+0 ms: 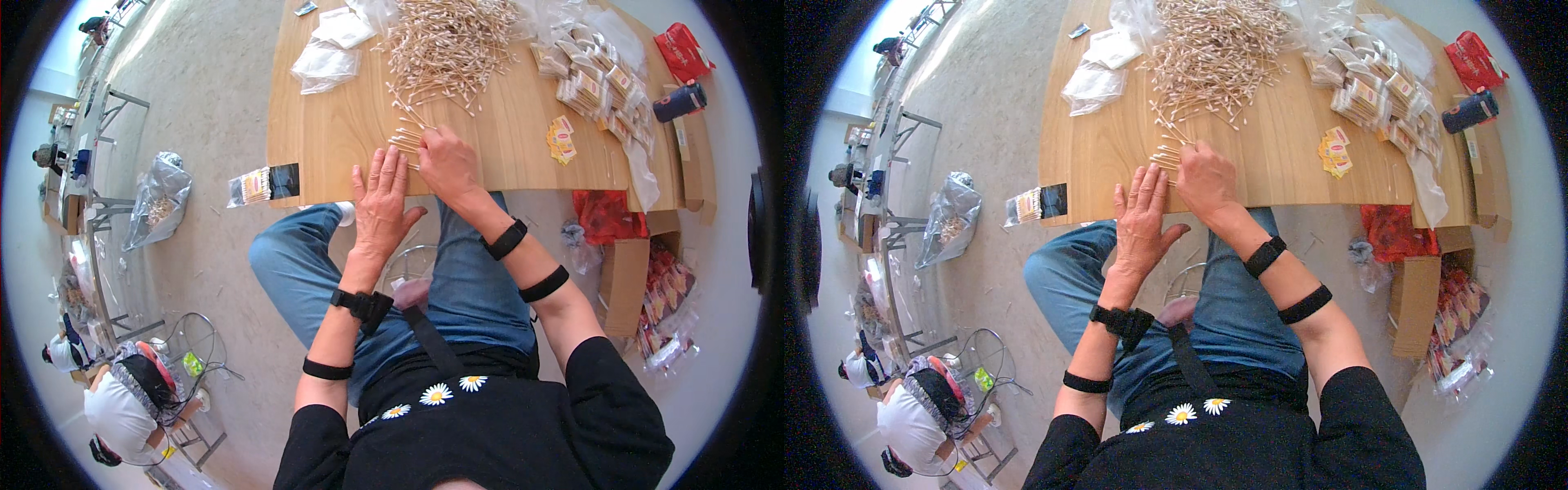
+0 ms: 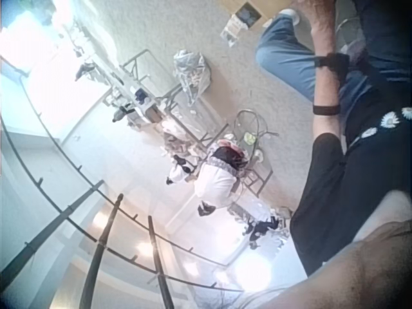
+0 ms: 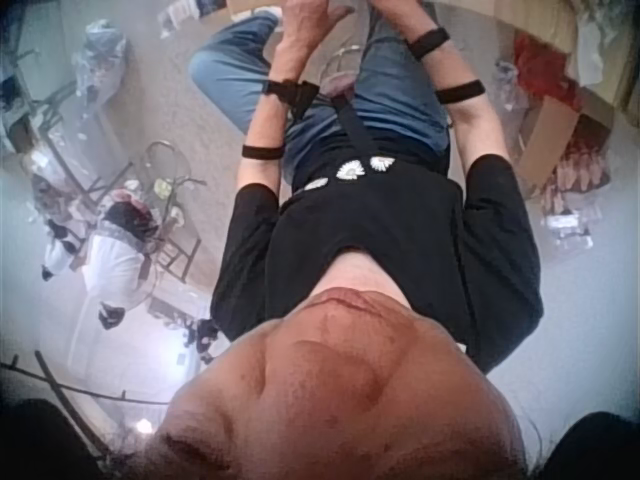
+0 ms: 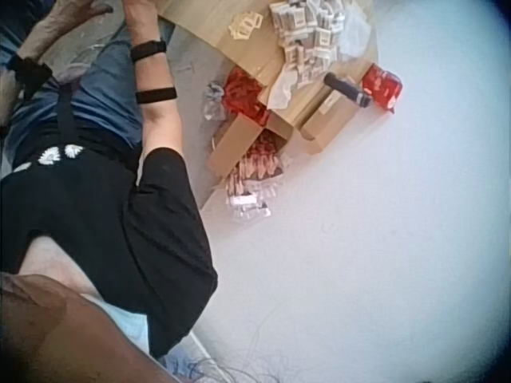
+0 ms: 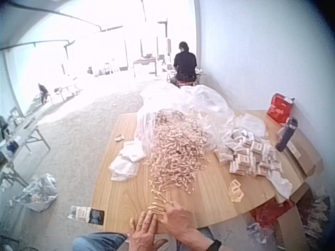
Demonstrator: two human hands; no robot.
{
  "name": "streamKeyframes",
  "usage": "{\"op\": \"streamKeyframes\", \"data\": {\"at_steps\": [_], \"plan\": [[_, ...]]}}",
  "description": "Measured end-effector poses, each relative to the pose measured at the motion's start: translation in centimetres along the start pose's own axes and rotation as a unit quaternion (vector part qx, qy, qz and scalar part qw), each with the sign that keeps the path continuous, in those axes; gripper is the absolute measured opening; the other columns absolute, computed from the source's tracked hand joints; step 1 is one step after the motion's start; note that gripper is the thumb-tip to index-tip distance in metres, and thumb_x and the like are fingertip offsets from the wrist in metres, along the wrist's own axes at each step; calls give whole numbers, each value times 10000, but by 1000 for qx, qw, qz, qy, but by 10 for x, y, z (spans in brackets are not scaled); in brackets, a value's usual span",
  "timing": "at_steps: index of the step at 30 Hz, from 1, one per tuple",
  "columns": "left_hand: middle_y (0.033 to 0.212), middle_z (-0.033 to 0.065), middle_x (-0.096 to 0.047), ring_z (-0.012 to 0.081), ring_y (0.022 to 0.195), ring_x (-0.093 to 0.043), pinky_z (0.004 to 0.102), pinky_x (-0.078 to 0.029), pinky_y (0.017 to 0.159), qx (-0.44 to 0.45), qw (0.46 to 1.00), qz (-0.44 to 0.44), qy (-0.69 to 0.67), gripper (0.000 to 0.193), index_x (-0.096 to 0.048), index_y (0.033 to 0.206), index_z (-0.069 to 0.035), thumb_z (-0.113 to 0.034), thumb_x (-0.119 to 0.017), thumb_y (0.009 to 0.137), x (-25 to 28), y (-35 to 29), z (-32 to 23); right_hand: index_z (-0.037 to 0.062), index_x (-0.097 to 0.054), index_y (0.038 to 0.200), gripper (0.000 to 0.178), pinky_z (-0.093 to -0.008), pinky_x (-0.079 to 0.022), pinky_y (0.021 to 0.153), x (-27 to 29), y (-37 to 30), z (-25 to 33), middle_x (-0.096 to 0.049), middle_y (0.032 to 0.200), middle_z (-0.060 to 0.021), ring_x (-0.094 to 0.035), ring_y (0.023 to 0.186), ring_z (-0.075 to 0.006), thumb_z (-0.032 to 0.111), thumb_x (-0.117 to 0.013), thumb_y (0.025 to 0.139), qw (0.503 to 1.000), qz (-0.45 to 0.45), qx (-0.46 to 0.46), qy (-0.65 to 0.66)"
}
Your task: The recorder is counting and packing cotton swabs into small plastic bags.
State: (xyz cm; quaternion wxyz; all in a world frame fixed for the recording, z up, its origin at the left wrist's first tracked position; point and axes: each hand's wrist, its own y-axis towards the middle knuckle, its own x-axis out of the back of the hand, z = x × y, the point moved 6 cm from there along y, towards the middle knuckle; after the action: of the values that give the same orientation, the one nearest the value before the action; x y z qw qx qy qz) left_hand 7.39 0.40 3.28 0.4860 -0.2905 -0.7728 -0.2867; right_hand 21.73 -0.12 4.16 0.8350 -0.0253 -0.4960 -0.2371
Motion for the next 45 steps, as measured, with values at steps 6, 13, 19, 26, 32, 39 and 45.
{"op": "streamKeyframes", "data": {"at_steps": [6, 13, 19, 26, 32, 39, 45], "plan": [[1602, 99, -337, 298, 1496, -282, 567, -189, 1201, 1, 1000, 2, 4, 1038, -382, 1521, -78, -344, -877, 647, -1, 0, 1, 58, -659, 857, 73, -484, -535, 744, 5, -3, -9, -652, 902, -159, -660, 840, -379, 116, -615, 850, 1000, 7, -22, 5], [1599, 94, -340, 297, 1492, -288, 563, -186, 1203, -5, 1000, -2, -1, 1033, -381, 1519, -76, -336, -876, 650, 1, 0, 0, 39, -659, 889, 84, -489, -553, 752, 1, 0, -6, -657, 945, -186, -674, 856, -400, 90, -607, 846, 1000, 22, -11, 19], [1602, 99, -333, 302, 1495, -281, 567, -180, 1204, 4, 1000, 2, -1, 1031, -379, 1519, -72, -331, -875, 653, -1, 0, 1, 43, -668, 882, 100, -487, -555, 750, 7, -3, -4, -655, 939, -175, -678, 845, -397, 48, -593, 817, 1000, 26, -9, 15], [1600, 107, -333, 305, 1497, -275, 569, -171, 1206, 4, 1000, 3, -4, 1028, -377, 1518, -60, -334, -873, 660, -1, 0, 1, 60, -667, 883, 82, -487, -560, 717, 1, -4, 0, -650, 925, -174, -683, 830, -396, 66, -633, 808, 1000, 13, 17, -4], [1611, 118, -313, 292, 1509, -258, 579, -151, 1211, 11, 1000, 1, 13, 1056, -370, 1521, -54, -369, -866, 645, 0, -1, -1, 69, -669, 878, 71, -484, -561, 696, -2, -11, 9, -648, 925, -166, -684, 823, -396, 84, -640, 815, 999, 20, 27, -14], [1614, 134, -304, 307, 1516, -233, 540, -148, 1225, -25, 999, 4, -24, 1097, -351, 1529, -50, -372, -879, 622, -4, 2, -2, 74, -661, 880, 78, -482, -558, 691, 13, -6, -17, -641, 940, -154, -678, 819, -388, 140, -658, 837, 998, -46, -43, -19], [1617, 133, -296, 315, 1520, -219, 545, -139, 1226, -23, 999, -2, -24, 1121, -328, 1538, -45, -368, -883, 618, -10, 1, -1, 71, -659, 915, 80, -480, -555, 696, 7, -10, -18, -638, 941, -153, -675, 823, -382, 135, -644, 869, 999, -12, -26, -25]]}}
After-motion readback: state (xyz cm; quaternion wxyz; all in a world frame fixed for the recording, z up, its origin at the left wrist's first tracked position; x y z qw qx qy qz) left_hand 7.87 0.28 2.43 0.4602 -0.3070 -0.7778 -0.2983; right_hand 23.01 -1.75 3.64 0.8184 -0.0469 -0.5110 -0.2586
